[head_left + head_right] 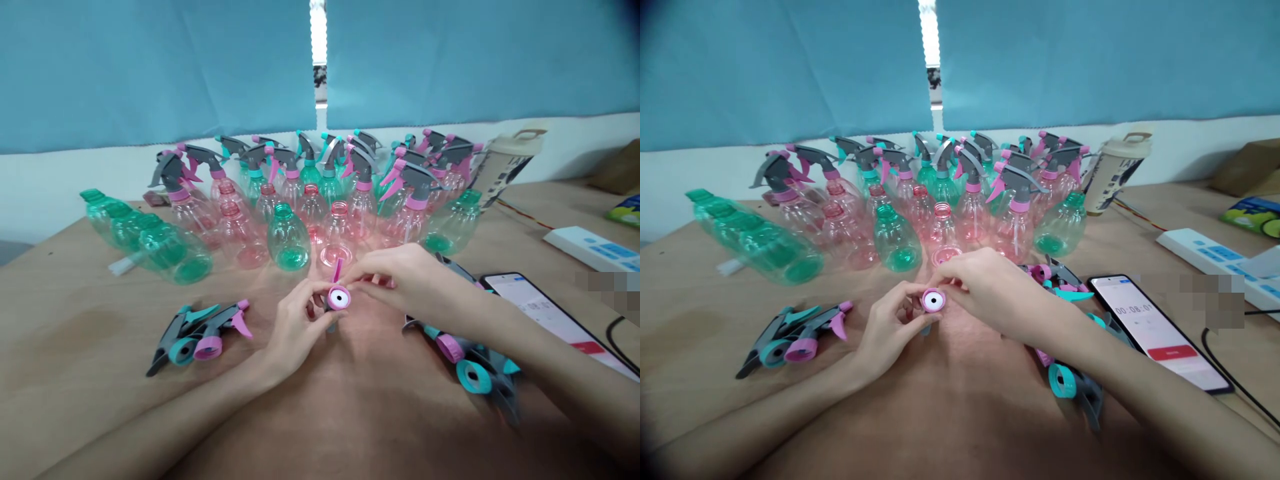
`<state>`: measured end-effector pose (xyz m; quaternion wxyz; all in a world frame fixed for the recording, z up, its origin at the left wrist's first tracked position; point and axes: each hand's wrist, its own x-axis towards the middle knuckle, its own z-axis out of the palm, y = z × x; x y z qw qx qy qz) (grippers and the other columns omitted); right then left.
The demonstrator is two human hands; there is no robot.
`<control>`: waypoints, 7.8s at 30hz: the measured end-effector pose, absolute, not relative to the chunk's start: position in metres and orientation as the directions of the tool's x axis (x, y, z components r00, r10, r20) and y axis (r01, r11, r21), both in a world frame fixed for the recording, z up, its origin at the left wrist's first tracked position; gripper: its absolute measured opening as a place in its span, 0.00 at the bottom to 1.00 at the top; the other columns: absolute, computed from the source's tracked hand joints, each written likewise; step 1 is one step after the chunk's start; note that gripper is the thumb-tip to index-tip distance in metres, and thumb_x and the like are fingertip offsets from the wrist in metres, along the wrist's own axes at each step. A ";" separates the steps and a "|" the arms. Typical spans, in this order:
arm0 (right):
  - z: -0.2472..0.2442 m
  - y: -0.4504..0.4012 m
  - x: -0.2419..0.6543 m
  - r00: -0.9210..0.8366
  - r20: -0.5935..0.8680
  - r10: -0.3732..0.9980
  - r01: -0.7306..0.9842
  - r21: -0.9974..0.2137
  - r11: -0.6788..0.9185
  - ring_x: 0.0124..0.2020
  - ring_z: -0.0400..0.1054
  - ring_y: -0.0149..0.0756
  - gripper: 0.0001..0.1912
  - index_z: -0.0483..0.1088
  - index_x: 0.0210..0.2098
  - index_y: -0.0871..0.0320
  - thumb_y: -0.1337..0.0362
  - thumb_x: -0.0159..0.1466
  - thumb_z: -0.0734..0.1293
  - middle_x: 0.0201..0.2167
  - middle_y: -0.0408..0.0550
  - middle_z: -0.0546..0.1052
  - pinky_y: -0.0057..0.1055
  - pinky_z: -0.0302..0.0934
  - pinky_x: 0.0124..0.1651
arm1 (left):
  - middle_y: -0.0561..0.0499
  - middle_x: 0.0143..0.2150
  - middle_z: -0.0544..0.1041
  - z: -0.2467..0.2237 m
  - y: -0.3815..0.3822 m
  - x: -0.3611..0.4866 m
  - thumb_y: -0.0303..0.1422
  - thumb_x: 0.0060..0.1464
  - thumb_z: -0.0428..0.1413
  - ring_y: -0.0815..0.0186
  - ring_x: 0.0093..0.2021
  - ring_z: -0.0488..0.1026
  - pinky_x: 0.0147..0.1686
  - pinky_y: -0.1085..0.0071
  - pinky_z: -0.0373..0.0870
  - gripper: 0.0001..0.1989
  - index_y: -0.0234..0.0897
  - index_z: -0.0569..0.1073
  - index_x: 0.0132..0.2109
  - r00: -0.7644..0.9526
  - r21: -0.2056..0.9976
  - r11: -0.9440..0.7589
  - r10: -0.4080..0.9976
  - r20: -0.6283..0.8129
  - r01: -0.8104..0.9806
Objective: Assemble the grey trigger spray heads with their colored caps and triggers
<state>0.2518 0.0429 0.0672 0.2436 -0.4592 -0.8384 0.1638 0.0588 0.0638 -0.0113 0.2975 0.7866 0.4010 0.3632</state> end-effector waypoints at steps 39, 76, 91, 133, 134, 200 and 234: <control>0.052 0.037 0.243 -0.583 0.218 0.783 0.629 -0.490 0.604 0.33 0.67 0.33 0.27 0.55 0.56 0.58 0.73 0.58 0.62 0.35 0.45 0.73 0.26 0.56 0.32 | 0.54 0.33 0.67 -0.014 0.060 0.054 0.32 0.52 0.59 0.72 0.27 0.64 0.27 0.76 0.64 0.11 0.38 0.69 0.43 0.549 0.612 -0.690 0.705 0.449 0.387; 0.052 0.033 0.241 -0.515 0.159 0.842 0.736 -0.422 0.530 0.28 0.69 0.34 0.13 0.61 0.46 0.57 0.72 0.61 0.59 0.30 0.45 0.75 0.26 0.53 0.26 | 0.54 0.34 0.68 -0.015 0.061 0.055 0.31 0.52 0.59 0.71 0.27 0.64 0.28 0.75 0.65 0.14 0.39 0.70 0.46 0.542 0.651 -0.650 0.735 0.407 0.392; 0.045 0.037 0.235 -0.403 0.247 0.881 0.670 -0.576 0.468 0.29 0.67 0.31 0.10 0.62 0.42 0.58 0.71 0.60 0.60 0.30 0.43 0.74 0.26 0.55 0.27 | 0.55 0.33 0.67 -0.014 0.061 0.055 0.30 0.50 0.61 0.72 0.27 0.63 0.27 0.76 0.62 0.12 0.37 0.69 0.42 0.488 0.638 -0.650 0.749 0.448 0.413; 0.049 -0.005 0.238 -0.495 -0.025 0.869 0.817 -0.353 0.455 0.42 0.69 0.39 0.11 0.67 0.43 0.52 0.60 0.62 0.61 0.43 0.44 0.74 0.34 0.62 0.39 | 0.51 0.42 0.75 0.028 0.039 -0.079 0.30 0.55 0.55 0.62 0.42 0.70 0.41 0.64 0.69 0.15 0.42 0.69 0.50 0.438 0.194 -0.732 0.574 0.691 0.654; 0.053 -0.007 0.231 -0.512 -0.012 0.859 0.801 -0.369 0.472 0.41 0.69 0.38 0.10 0.67 0.42 0.53 0.60 0.62 0.61 0.42 0.45 0.74 0.33 0.61 0.39 | 0.51 0.42 0.75 0.027 0.037 -0.077 0.29 0.55 0.55 0.62 0.42 0.70 0.41 0.64 0.69 0.15 0.41 0.68 0.50 0.441 0.195 -0.738 0.570 0.694 0.647; 0.022 0.023 0.276 -0.141 0.169 0.975 0.985 -0.078 0.156 0.38 0.68 0.46 0.11 0.62 0.41 0.63 0.65 0.61 0.57 0.36 0.58 0.74 0.33 0.55 0.33 | 0.49 0.42 0.73 -0.004 0.035 0.073 0.26 0.57 0.48 0.63 0.42 0.71 0.42 0.63 0.70 0.09 0.39 0.68 0.44 0.708 0.429 -0.770 0.622 0.335 0.473; 0.079 0.025 0.211 -0.589 0.095 0.803 0.702 -0.432 0.566 0.24 0.60 0.26 0.04 0.60 0.30 0.55 0.66 0.60 0.63 0.25 0.37 0.68 0.23 0.49 0.23 | 0.51 0.38 0.76 -0.008 0.030 0.020 0.29 0.55 0.57 0.63 0.39 0.66 0.37 0.68 0.68 0.11 0.41 0.72 0.46 0.440 0.601 -0.693 0.719 0.537 0.399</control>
